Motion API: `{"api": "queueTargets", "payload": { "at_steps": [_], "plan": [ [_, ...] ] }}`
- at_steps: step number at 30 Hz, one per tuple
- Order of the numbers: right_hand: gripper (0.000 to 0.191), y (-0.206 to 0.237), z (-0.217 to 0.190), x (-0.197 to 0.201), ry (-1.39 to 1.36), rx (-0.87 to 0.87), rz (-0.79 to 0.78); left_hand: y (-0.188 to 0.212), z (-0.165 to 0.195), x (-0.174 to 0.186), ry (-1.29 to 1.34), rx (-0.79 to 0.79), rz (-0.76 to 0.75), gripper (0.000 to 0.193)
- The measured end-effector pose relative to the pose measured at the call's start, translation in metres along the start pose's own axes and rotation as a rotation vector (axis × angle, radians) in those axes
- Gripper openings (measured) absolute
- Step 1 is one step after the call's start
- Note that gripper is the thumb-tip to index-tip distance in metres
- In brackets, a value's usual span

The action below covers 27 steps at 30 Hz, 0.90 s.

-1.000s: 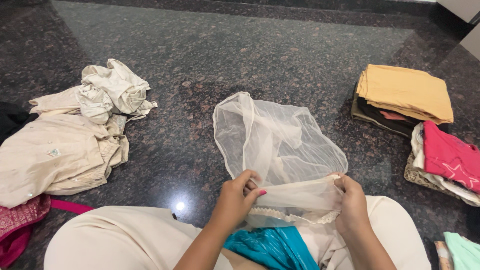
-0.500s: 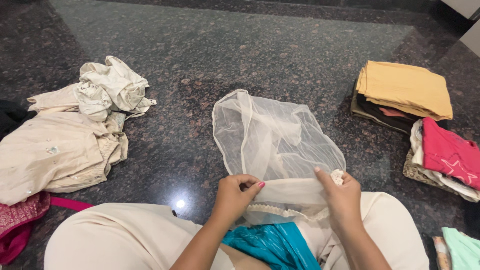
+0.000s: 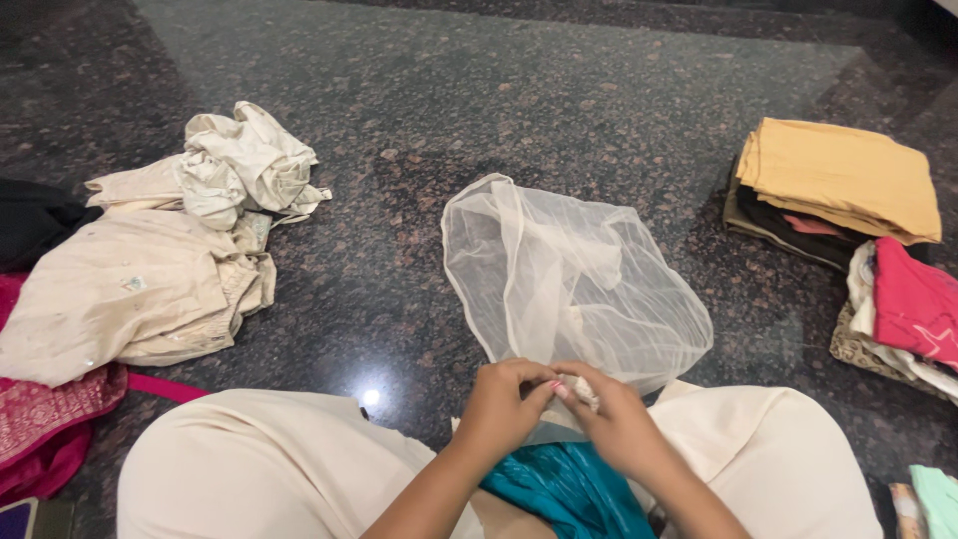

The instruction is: The person sits on the floor and folds clothes one at a time. They fold a sheer net garment, smooth it flat, then fold a beige embellished top, and finally unfold, straighten and fold a printed kurta, placing each folded item on a pile of clothes beside them.

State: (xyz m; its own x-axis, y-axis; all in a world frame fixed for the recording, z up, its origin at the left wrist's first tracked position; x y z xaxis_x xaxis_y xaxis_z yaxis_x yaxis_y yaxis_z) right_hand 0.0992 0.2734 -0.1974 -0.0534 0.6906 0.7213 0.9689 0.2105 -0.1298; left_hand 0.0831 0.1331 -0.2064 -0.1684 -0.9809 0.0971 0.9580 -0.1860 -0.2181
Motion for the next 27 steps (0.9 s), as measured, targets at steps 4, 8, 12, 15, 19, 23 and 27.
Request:
{"api": "queueTargets", "payload": {
  "at_steps": [4,8,12,15,19,23,27],
  "plan": [
    [0.024,-0.001,0.004,0.003,-0.055,0.087,-0.069,-0.002,-0.004,-0.008,0.054,0.047,-0.071,0.014],
    [0.021,0.004,0.02,0.006,0.306,-0.138,-0.06,0.001,0.007,-0.011,-0.028,0.01,-0.113,0.012],
    [0.016,0.003,0.005,0.016,0.446,-0.104,0.023,0.0,0.018,-0.009,-0.046,-0.028,-0.123,0.016],
    [0.017,0.0,0.003,0.028,0.462,-0.134,0.104,-0.004,0.023,-0.011,-0.104,-0.094,-0.169,0.018],
    [0.023,0.006,0.028,0.041,0.397,-0.39,0.2,-0.008,0.02,-0.007,-0.14,-0.137,-0.185,0.018],
    [0.024,0.014,0.027,0.065,0.215,-0.242,0.503,-0.005,0.01,-0.001,-0.135,-0.064,-0.2,0.019],
    [0.025,0.018,0.04,0.082,0.16,-0.243,0.61,-0.003,0.003,0.0,-0.137,-0.001,-0.202,0.021]
  ]
}}
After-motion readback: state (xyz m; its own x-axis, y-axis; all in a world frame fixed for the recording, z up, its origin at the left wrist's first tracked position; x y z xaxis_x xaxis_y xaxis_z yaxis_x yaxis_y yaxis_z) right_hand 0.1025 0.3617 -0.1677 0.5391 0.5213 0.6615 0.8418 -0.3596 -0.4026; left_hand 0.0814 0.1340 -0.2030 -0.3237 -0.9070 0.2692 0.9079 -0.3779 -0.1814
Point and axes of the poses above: each hand's wrist, its own y-axis away from the middle knuckle, its own x-axis out of the back of the hand, z = x × y, the point moved 9 cm from there along -y, towards the middle knuckle, and after that the axes turned 13 degrees about y, right-handed, at the moved point
